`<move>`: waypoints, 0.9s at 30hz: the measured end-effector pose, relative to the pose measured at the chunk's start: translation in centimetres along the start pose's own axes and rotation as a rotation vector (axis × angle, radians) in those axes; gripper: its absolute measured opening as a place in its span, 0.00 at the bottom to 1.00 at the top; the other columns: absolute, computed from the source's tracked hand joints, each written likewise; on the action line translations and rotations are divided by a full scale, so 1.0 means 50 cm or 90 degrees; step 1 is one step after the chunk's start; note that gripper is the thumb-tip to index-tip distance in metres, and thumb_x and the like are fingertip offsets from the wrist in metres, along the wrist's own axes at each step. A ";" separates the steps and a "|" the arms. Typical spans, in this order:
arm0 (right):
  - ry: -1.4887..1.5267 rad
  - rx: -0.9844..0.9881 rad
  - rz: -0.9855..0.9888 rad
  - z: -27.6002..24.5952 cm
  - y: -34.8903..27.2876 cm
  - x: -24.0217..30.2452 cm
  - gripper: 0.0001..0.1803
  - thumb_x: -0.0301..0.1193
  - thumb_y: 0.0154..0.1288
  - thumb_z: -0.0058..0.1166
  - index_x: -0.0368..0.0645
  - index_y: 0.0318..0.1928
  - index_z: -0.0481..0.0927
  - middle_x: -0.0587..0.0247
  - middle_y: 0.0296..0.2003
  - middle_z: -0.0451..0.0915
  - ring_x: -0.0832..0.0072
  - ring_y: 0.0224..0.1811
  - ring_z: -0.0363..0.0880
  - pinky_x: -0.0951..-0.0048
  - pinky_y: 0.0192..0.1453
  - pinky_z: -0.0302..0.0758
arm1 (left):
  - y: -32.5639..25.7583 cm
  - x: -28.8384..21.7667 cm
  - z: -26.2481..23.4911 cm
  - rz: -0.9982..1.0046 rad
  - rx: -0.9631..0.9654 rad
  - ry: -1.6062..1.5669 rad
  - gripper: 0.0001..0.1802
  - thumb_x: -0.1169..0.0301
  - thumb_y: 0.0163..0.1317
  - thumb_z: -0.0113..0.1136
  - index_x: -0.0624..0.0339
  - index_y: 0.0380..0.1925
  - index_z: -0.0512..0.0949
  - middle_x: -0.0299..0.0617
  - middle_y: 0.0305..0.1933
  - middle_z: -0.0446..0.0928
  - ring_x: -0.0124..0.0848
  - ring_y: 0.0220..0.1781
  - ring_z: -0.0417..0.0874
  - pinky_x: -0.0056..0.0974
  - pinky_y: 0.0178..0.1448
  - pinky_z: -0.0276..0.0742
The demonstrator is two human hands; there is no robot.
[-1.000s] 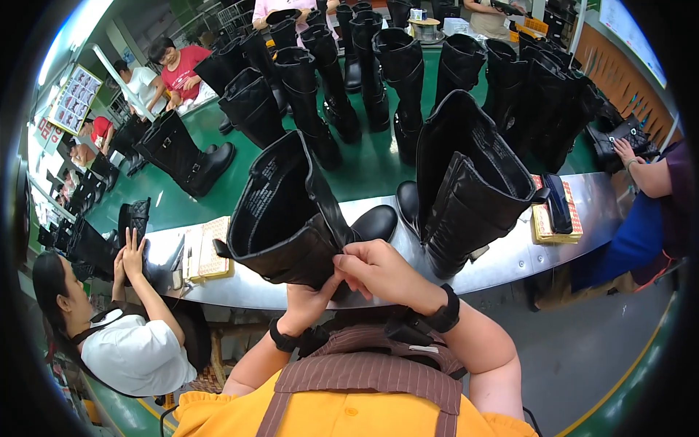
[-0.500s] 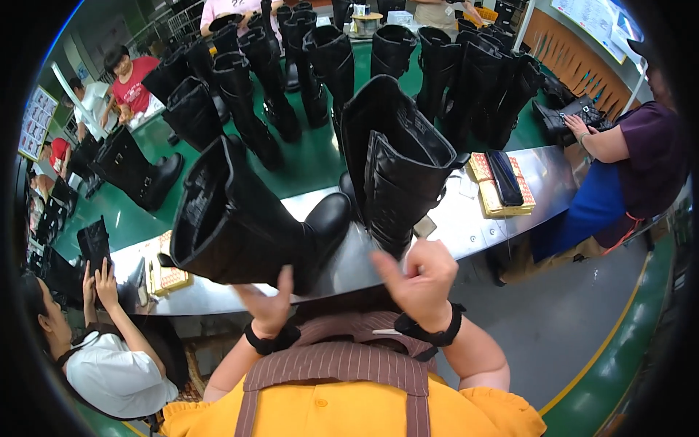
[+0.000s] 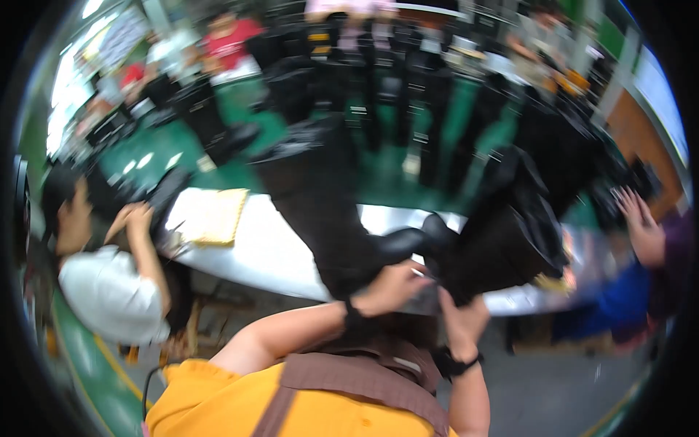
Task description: The recorder is performing a quality inspection of black boots on a manufacturing assembly line, checking zippers, buckles, and overall construction.
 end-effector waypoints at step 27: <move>-0.006 0.085 -0.145 0.063 0.016 0.020 0.17 0.23 0.51 0.72 0.27 0.41 0.82 0.54 0.38 0.85 0.70 0.41 0.83 0.68 0.50 0.77 | -0.153 0.014 -0.272 0.061 -0.519 0.057 0.32 0.76 0.53 0.72 0.62 0.58 0.72 0.49 0.54 0.77 0.40 0.55 0.79 0.38 0.61 0.75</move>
Point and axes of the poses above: each hand's wrist, its own y-axis towards the middle knuckle, its own z-axis out of the palm, x = y × z, the point moved 1 cm from there along y, towards the middle knuckle
